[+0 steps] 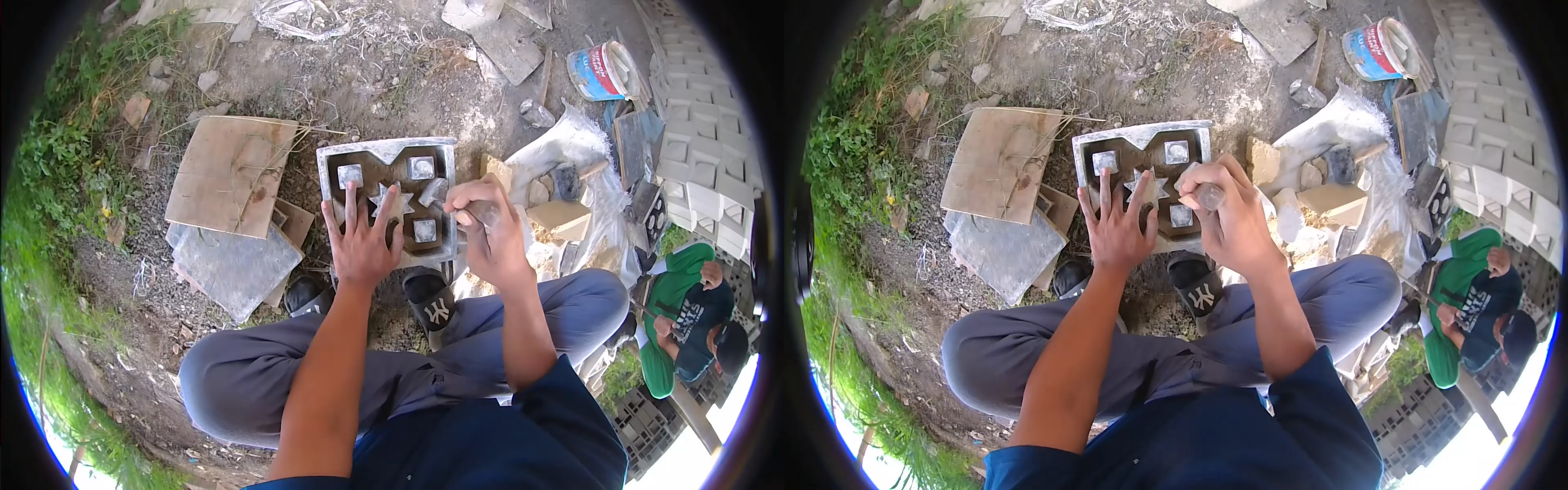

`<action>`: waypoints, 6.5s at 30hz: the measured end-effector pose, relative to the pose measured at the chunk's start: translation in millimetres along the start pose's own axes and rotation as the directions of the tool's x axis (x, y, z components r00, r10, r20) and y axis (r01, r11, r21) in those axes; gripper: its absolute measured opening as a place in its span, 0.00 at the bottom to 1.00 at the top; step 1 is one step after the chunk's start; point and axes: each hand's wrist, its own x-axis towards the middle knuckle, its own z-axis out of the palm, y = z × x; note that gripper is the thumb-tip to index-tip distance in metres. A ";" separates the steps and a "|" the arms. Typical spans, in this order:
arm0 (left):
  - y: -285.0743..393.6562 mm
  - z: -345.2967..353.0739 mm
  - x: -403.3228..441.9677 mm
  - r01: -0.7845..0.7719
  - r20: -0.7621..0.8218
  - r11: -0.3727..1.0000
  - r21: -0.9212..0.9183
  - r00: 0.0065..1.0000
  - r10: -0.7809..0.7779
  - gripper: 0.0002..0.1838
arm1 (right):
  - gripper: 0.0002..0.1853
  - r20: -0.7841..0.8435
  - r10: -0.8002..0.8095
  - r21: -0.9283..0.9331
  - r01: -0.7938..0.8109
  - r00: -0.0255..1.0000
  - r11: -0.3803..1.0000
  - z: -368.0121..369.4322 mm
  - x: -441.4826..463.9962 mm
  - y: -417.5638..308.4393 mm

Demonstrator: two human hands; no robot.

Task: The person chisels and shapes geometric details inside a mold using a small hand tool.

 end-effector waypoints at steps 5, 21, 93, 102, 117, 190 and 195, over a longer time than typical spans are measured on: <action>-0.3 -0.3 -2.7 0.003 0.013 1.000 0.005 1.000 -0.003 0.38 | 0.11 -0.219 0.025 0.165 0.012 0.975 0.986 7.7 -26.3 16.1; 0.2 -0.5 -4.0 -0.006 -0.032 1.000 -0.005 0.999 0.006 0.37 | 0.16 -0.294 0.011 0.014 -0.008 0.956 1.000 28.9 -27.1 20.7; 1.7 -1.7 -3.4 -0.006 -0.008 1.000 -0.008 1.000 0.006 0.37 | 0.28 -0.085 0.008 0.114 0.002 0.996 0.993 25.9 -23.4 23.1; 1.9 -0.2 -1.4 -0.006 -0.016 1.000 -0.005 1.000 0.006 0.38 | 0.30 -0.104 -0.037 0.113 0.049 0.994 0.992 19.2 -23.7 28.3; 0.1 0.7 -2.4 -0.014 -0.038 1.000 -0.004 0.999 0.014 0.37 | 0.22 -0.250 0.231 0.586 -0.043 0.940 0.809 33.2 18.3 14.0; -1.3 -1.1 -3.3 0.008 -0.015 1.000 -0.013 1.000 -0.008 0.37 | 0.13 -0.313 -0.022 0.397 0.152 0.949 0.905 37.4 11.1 25.2; -2.8 -1.5 -9.4 0.013 0.000 1.000 -0.012 1.000 -0.013 0.38 | 0.19 -0.374 -0.001 0.517 0.209 0.927 0.830 25.2 22.6 0.8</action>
